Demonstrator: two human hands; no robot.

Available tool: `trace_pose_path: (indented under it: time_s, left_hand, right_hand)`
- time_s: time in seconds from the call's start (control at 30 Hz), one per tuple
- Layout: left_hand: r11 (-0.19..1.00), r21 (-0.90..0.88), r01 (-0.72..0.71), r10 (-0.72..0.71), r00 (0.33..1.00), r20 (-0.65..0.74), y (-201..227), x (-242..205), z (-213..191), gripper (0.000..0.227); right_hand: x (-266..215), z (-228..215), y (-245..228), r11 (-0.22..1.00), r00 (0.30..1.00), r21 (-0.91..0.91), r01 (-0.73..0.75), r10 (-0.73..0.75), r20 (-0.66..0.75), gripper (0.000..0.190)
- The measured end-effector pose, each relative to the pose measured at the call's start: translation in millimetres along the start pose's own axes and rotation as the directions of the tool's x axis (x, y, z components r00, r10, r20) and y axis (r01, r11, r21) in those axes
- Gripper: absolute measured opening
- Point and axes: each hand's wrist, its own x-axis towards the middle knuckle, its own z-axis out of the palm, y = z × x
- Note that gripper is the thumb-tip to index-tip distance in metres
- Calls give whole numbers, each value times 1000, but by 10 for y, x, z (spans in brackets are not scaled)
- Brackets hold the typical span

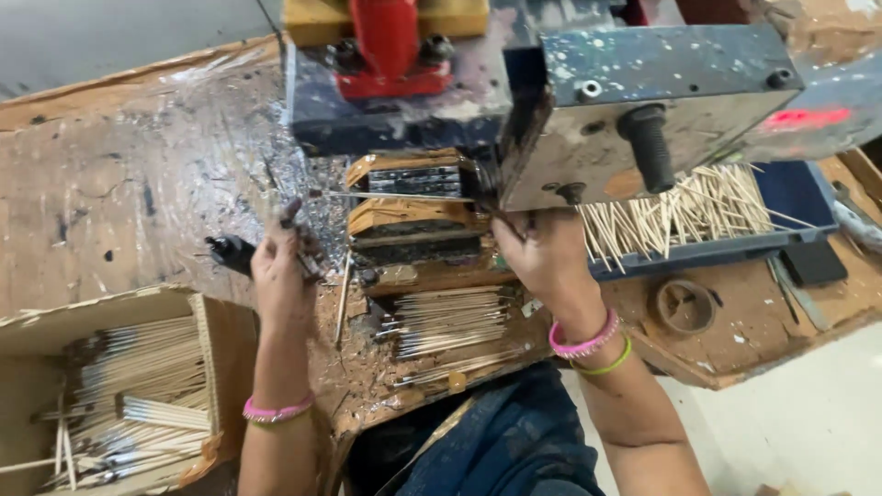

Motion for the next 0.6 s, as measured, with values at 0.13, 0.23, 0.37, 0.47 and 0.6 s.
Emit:
trace_pose_path:
  time_s: [0.13, 0.23, 0.37, 0.47, 0.6]
  left_hand:
    - [996, 83, -39, 45, 996, -80, 12, -408, -183, 26]
    - [962, 204, -183, 191, 981, -19, -172, -476, -427, 18]
    - [895, 202, -399, 306, 876, 374, -351, -500, -308, 17]
    - [800, 408, -440, 92, 762, 641, -338, -674, 183, 13]
    - [769, 463, -440, -132, 600, 789, -258, -600, 335, 17]
  right_hand:
    - [-656, -451, 496, 984, 964, 134, -115, 144, -225, 22]
    - [-998, -617, 858, 883, 851, 120, -453, 469, -236, 22]
    - [-956, -543, 732, 914, 947, -251, -319, 295, -130, 26]
    - [-814, -298, 340, 884, 881, 12, -468, 465, 92, 36]
    - [-688, 37, 208, 576, 951, 760, -300, 117, 287, 21]
